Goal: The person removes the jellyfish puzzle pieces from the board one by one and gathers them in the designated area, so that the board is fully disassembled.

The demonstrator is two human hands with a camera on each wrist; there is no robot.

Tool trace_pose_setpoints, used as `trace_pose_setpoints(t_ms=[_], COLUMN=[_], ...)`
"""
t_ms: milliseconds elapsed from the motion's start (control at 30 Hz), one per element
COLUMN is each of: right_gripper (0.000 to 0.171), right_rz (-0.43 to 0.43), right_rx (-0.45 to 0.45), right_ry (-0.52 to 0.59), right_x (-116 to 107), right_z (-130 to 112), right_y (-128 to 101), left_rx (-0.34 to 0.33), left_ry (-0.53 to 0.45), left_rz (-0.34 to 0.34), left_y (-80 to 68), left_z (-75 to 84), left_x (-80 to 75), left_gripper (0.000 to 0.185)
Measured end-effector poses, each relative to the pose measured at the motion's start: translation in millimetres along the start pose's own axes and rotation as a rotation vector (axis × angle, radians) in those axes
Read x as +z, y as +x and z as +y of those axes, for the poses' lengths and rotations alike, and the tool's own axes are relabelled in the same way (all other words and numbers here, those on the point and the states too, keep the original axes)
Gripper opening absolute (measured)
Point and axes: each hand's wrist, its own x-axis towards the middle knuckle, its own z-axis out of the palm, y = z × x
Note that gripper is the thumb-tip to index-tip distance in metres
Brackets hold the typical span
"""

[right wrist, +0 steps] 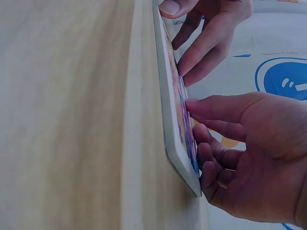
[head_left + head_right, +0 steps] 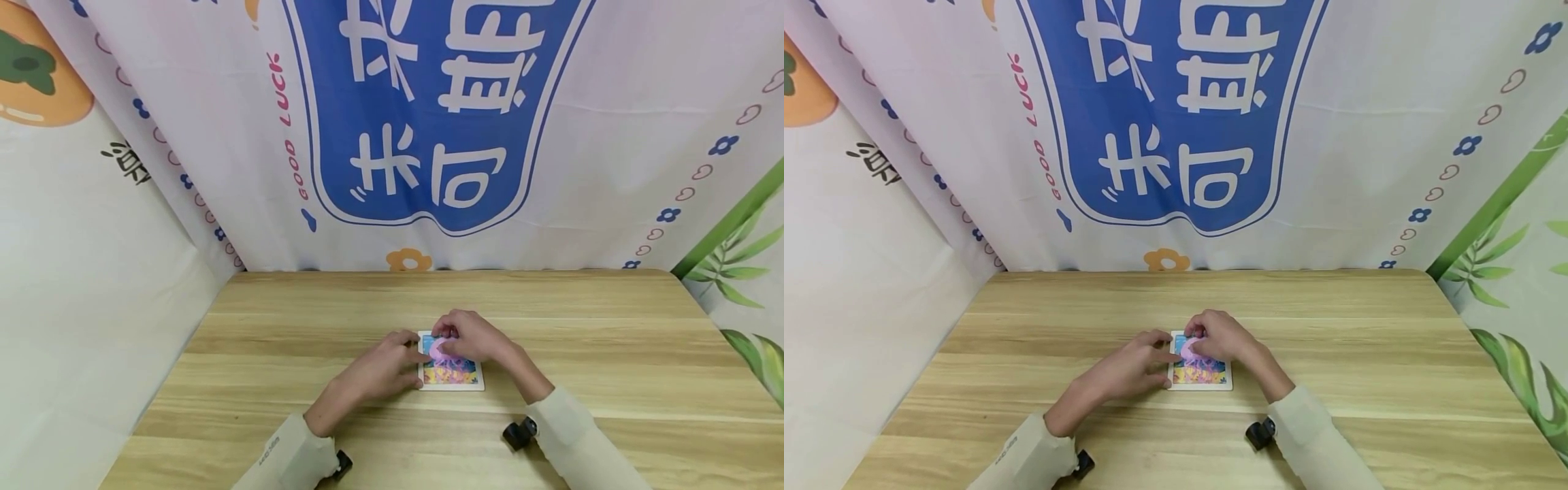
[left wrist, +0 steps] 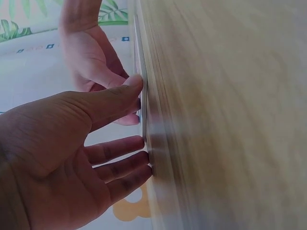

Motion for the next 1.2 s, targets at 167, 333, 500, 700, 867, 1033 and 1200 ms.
trace_pose_setpoints(t_ms=[167, 333, 500, 700, 867, 1033, 1200], right_gripper=[0.02, 0.02, 0.021, 0.023, 0.022, 0.023, 0.023], right_rz=[-0.012, -0.029, -0.018, 0.008, 0.01, -0.001, 0.004], right_rx=[0.04, 0.058, 0.039, -0.006, 0.007, 0.03, 0.046], right_ry=[0.022, 0.049, 0.047, 0.012, 0.009, 0.031, 0.034], right_x=[-0.2, -0.7, 0.2, 2.8, 3.2, 3.6, 4.3], right_z=[-4.6, -4.6, -1.6, -0.7, -3.8, -5.0, -5.2], right_y=[2.1, 2.2, 1.6, 1.5, 1.5, 2.0, 2.8], left_rx=[-0.006, -0.006, 0.002, -0.003, -0.016, -0.049, -0.062], left_ry=[-0.001, -0.012, -0.009, -0.035, -0.062, -0.089, -0.091], left_rz=[-0.004, -0.012, -0.017, -0.005, 0.008, -0.003, -0.01], left_y=[-0.2, -0.1, 0.7, 1.8, 2.7, 3.6, 5.0], left_z=[0.6, 0.3, -3.0, -5.3, -2.4, 1.2, 1.6], left_x=[-0.7, -1.5, -2.9, -2.5, -0.7, -1.4, -2.4], left_gripper=[0.04, 0.04, 0.038, 0.035, 0.033, 0.034, 0.034])
